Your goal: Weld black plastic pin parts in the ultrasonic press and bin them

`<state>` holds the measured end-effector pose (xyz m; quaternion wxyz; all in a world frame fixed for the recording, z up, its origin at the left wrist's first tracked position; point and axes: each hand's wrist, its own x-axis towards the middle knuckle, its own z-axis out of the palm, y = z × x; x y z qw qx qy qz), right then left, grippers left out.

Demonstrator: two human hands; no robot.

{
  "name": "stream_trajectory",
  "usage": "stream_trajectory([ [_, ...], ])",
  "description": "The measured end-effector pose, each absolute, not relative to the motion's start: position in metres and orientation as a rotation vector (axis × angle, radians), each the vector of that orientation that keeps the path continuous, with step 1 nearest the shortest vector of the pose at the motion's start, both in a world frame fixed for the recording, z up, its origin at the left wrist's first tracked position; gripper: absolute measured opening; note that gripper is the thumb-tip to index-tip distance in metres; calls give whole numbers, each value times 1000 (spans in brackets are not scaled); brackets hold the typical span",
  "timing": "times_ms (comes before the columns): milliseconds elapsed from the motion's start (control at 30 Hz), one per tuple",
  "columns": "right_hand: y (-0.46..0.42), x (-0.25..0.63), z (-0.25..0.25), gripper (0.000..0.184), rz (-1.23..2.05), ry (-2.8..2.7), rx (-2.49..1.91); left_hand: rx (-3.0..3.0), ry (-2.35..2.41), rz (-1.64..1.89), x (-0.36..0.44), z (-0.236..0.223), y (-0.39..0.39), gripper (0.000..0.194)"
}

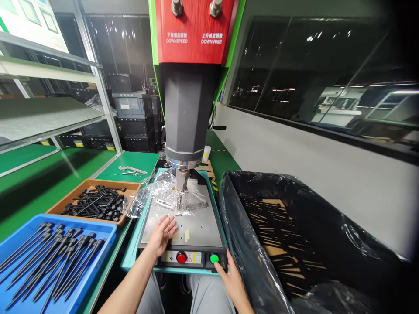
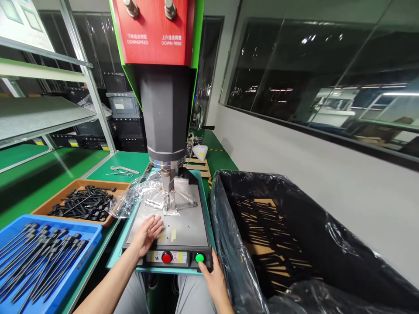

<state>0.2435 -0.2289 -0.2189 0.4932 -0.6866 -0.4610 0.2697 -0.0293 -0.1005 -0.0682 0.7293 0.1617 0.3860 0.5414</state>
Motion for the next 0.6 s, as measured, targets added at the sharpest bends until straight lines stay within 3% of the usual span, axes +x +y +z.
stream_trajectory([
  [200,-231,242,-204,85,580,-866,-1677,250,748,1233,-25,-56,-74,12],
  [300,-228,228,-178,71,473,-834,-1685,248,728,1271,-26,-49,-74,14],
  [467,-197,173,-123,43,765,-1328,-1452,299,712,1336,-25,-29,-80,17],
  [600,-148,133,-86,40,601,-1688,-1197,401,635,1375,-24,-6,-86,28],
])
